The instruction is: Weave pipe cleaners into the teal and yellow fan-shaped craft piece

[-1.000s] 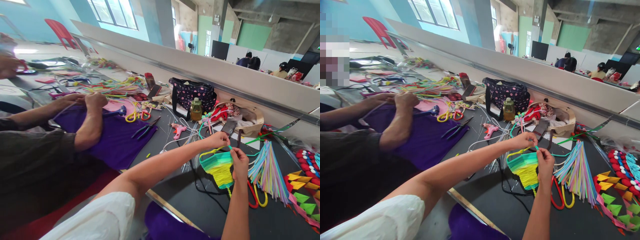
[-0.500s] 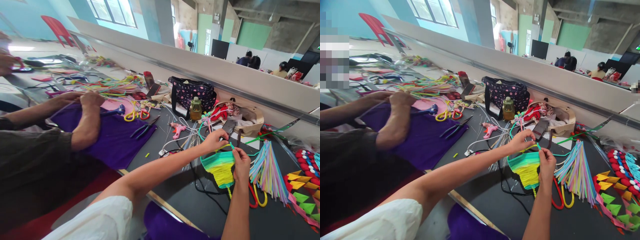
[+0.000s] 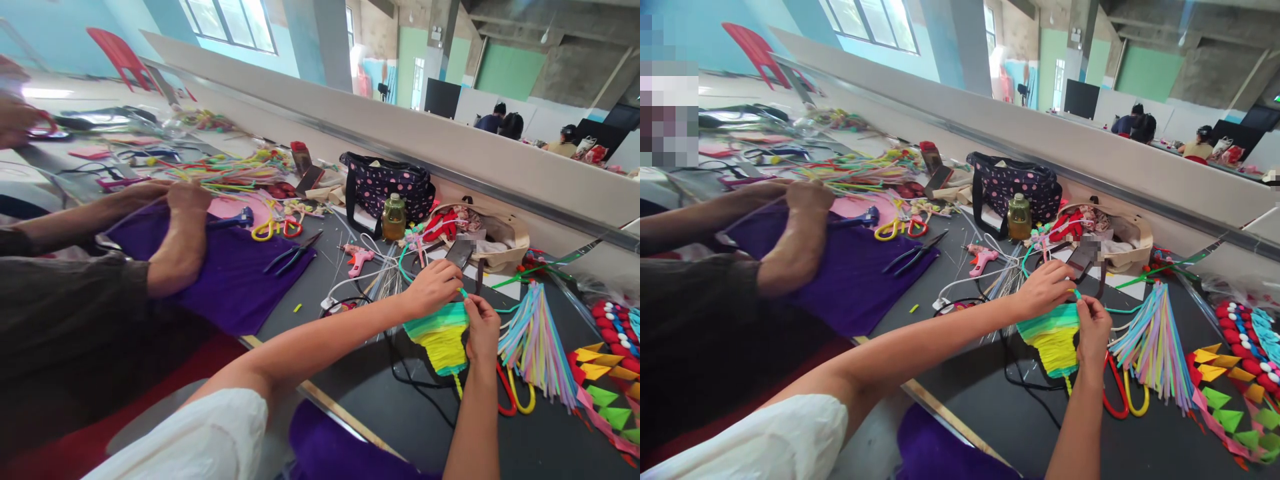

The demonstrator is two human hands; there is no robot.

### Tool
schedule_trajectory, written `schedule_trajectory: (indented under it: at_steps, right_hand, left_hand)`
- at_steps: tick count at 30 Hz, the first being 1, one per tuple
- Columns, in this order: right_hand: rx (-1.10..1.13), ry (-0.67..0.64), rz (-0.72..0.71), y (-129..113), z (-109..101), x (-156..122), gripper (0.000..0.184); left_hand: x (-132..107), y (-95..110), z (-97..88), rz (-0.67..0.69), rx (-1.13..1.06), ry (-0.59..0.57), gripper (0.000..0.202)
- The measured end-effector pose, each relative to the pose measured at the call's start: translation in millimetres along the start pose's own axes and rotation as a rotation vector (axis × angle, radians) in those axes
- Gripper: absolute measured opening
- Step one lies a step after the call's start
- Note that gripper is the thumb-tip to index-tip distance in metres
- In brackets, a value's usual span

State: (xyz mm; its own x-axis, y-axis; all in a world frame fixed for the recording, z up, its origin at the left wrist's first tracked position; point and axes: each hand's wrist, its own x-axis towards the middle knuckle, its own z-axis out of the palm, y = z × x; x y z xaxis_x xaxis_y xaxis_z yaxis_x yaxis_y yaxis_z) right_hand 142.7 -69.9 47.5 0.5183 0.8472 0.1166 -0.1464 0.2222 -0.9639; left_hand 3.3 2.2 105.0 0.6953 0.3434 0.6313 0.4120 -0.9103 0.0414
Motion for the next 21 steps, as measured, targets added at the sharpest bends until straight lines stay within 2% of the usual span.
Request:
schedule_trajectory:
  at_steps: [7, 12, 15, 17, 21]
  right_hand:
    - [-0.032, -0.004, -0.016, -1, 1, -1, 0.027]
    - [-0.065, 0.003, -0.037, -2, 0, 0, 0.028]
    - [-0.068, -0.014, -0.027, -2, -1, 1, 0.027]
    - [-0.07, -0.03, -0.018, -1, -1, 2, 0.027]
    - [-0.027, -0.065, 0.009, -3, -2, 2, 0.027]
  left_hand:
    - [2, 3, 2.6, -0.036, -0.035, -0.04, 0.022]
    - [6, 2, 7.7, -0.135, -0.209, -0.143, 0.017]
    - [11, -6, 12.7, -0.252, -0.389, -0.198, 0.014]
    - [15, -12, 15.2, -0.358, -0.558, -0.284, 0.009]
    - [19, -21, 14.1, -0.699, -1.046, -0.508, 0.006]
